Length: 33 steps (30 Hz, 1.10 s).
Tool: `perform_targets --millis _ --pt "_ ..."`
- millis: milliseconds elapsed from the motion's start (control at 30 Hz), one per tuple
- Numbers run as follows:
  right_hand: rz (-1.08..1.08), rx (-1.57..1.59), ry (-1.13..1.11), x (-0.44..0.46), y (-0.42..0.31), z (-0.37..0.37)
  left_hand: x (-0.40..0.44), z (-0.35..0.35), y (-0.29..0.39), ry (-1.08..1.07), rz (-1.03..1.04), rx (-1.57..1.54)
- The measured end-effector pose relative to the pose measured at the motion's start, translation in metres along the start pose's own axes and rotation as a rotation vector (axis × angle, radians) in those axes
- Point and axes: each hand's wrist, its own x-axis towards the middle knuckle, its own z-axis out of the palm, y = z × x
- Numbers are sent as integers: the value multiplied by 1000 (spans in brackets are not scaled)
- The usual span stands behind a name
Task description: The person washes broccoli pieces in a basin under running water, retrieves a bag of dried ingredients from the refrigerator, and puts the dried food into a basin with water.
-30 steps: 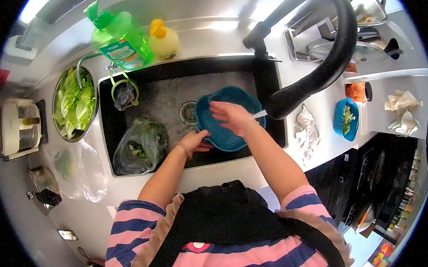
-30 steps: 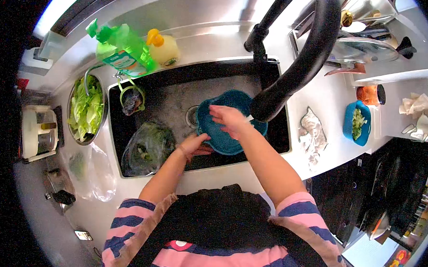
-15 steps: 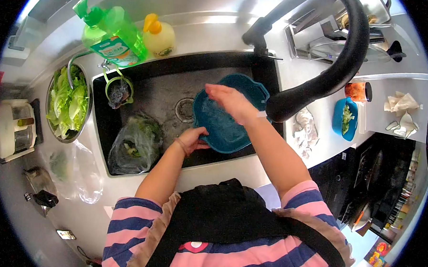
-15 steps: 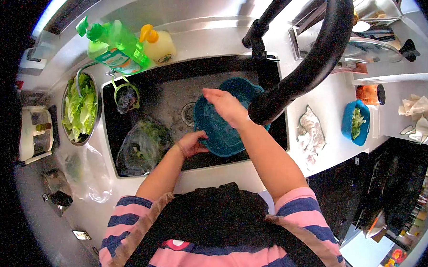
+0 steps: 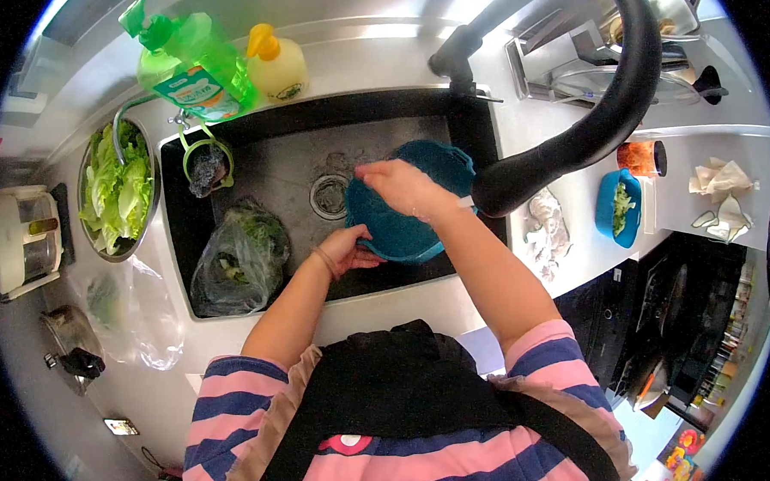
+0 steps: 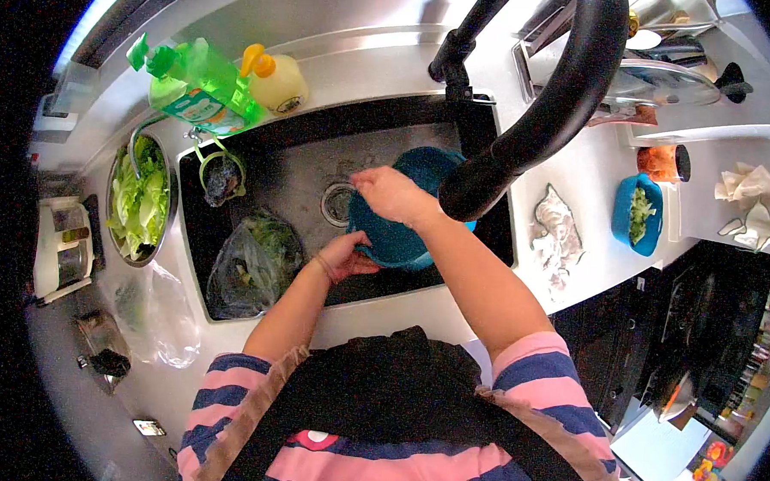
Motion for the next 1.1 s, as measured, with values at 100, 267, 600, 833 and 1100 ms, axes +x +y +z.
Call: perform_targets --millis 100,267,600,833,1100 --pt "-57 74 -61 -4 -4 4 7 2 -4 14 7 14" --pt "72 75 210 -16 -2 -23 -2 12 -3 69 80 43" --pt "212 -679 -234 -32 19 1 8 -6 3 427 537 -96" --pt "117 569 -143 -25 30 4 -4 1 0 296 510 -105" --pt "190 -422 72 -41 15 -19 -10 6 5 416 601 221"
